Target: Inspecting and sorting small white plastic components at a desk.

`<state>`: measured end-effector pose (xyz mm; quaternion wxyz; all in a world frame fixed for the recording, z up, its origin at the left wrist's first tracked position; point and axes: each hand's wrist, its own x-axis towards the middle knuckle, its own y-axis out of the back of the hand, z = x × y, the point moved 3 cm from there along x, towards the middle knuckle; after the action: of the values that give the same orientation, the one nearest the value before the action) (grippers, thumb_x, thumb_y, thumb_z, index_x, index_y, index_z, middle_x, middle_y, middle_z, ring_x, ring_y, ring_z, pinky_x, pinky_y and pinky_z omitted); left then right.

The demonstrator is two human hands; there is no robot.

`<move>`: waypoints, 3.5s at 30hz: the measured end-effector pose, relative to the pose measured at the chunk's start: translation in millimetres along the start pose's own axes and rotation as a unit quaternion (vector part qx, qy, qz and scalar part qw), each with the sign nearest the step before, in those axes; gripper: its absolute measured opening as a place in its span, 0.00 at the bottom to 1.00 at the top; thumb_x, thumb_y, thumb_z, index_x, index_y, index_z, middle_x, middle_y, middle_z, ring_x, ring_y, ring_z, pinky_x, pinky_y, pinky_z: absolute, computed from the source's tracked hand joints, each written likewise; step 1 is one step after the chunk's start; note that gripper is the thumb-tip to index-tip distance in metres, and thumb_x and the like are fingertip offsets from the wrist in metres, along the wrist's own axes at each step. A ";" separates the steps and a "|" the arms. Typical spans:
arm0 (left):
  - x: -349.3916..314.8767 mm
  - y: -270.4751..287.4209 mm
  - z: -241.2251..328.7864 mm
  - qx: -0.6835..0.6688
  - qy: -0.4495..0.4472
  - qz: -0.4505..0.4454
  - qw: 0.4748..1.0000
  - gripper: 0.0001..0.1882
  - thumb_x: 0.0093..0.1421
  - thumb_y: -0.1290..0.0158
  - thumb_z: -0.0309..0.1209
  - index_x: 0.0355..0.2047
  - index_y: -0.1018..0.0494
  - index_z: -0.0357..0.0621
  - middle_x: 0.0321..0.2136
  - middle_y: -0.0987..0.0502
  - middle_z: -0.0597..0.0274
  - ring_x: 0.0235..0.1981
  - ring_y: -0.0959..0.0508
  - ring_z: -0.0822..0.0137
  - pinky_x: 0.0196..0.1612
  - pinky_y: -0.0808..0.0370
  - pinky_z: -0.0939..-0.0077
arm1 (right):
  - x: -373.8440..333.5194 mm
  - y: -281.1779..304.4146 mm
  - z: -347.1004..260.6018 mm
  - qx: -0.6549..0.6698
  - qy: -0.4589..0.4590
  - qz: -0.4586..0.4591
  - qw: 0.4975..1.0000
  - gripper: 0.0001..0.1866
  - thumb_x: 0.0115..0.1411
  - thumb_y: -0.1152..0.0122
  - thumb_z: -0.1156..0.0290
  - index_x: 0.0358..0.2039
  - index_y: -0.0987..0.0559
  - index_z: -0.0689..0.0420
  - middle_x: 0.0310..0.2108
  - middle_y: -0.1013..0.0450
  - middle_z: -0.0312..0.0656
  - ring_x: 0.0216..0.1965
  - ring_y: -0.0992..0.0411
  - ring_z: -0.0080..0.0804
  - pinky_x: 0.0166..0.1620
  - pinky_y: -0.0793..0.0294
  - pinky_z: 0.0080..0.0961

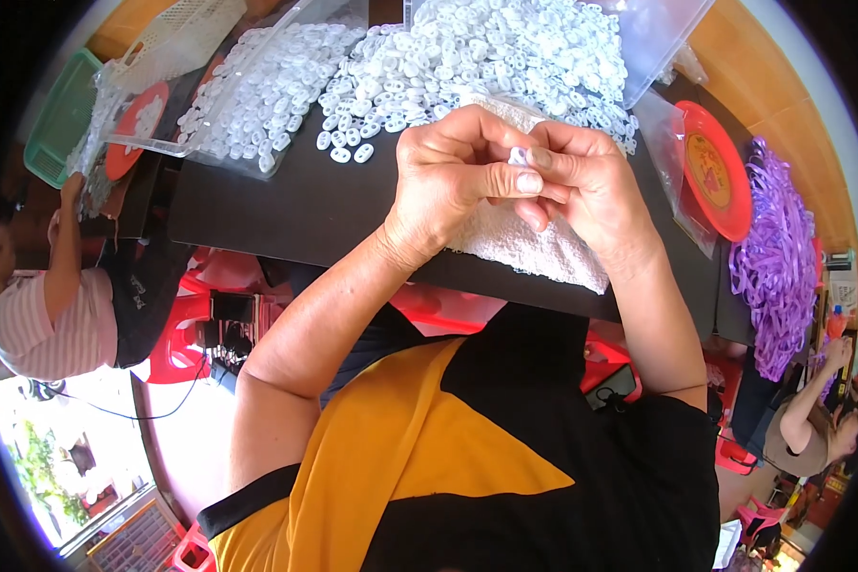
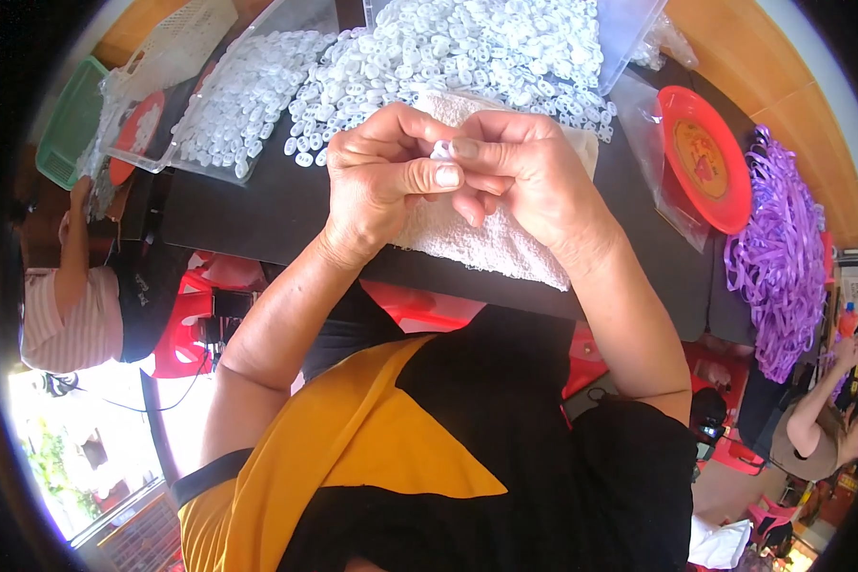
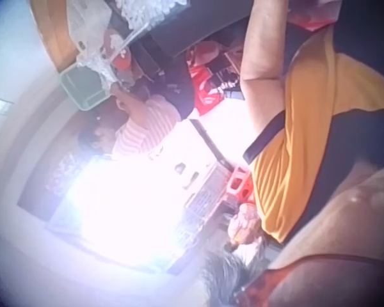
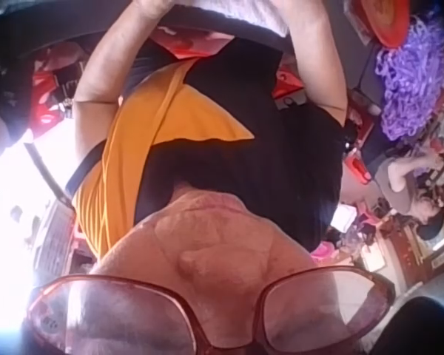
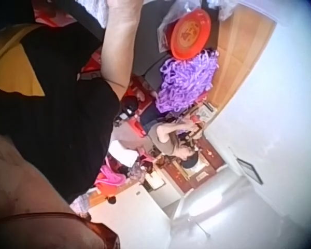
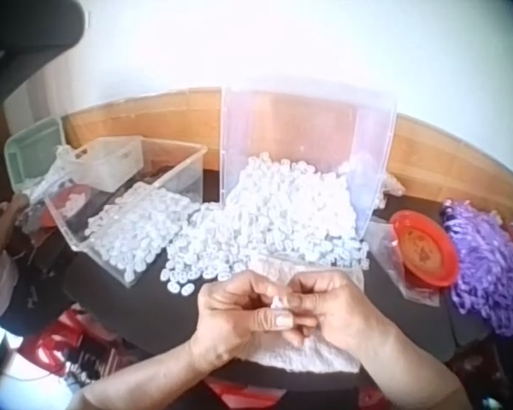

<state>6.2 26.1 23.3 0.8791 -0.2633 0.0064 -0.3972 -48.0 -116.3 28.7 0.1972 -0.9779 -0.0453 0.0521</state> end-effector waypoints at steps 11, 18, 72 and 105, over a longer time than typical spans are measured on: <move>1.3 7.1 -2.8 0.054 -0.037 0.024 0.998 0.09 0.51 0.36 0.22 0.29 0.26 0.37 0.26 0.20 0.60 0.27 0.21 0.76 0.26 0.28 0.87 | 0.5 -6.6 4.6 0.044 0.013 -0.008 0.999 0.13 0.60 0.40 0.67 0.24 0.26 0.63 0.12 0.41 0.31 0.14 0.33 0.27 0.20 0.39 0.19; 2.2 10.1 -3.8 0.069 -0.046 0.022 0.996 0.09 0.49 0.35 0.23 0.28 0.25 0.37 0.24 0.21 0.62 0.23 0.25 0.80 0.23 0.30 0.88 | 0.2 -4.8 5.7 0.031 0.010 -0.020 0.999 0.13 0.60 0.40 0.66 0.24 0.26 0.62 0.12 0.41 0.30 0.15 0.32 0.28 0.22 0.40 0.18; 7.7 15.7 -11.7 0.141 0.045 0.132 0.980 0.07 0.57 0.47 0.30 0.29 0.25 0.37 0.20 0.26 0.65 0.18 0.30 0.77 0.18 0.37 0.85 | 6.7 7.0 0.0 -0.217 0.121 0.180 0.952 0.08 0.58 0.41 0.68 0.32 0.21 0.60 0.24 0.26 0.35 0.26 0.28 0.23 0.33 0.35 0.18; 11.8 15.5 -16.2 0.133 0.051 0.114 0.983 0.09 0.60 0.46 0.32 0.31 0.26 0.37 0.20 0.27 0.66 0.17 0.31 0.77 0.17 0.38 0.84 | 9.0 13.9 -7.4 -0.177 0.110 0.173 0.963 0.07 0.61 0.43 0.70 0.35 0.22 0.61 0.26 0.27 0.36 0.28 0.28 0.24 0.32 0.34 0.17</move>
<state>21.5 18.9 4.4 0.9444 -0.1210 0.0286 -0.3045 -37.3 -130.9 29.3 0.0126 -0.9899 0.1378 -0.0308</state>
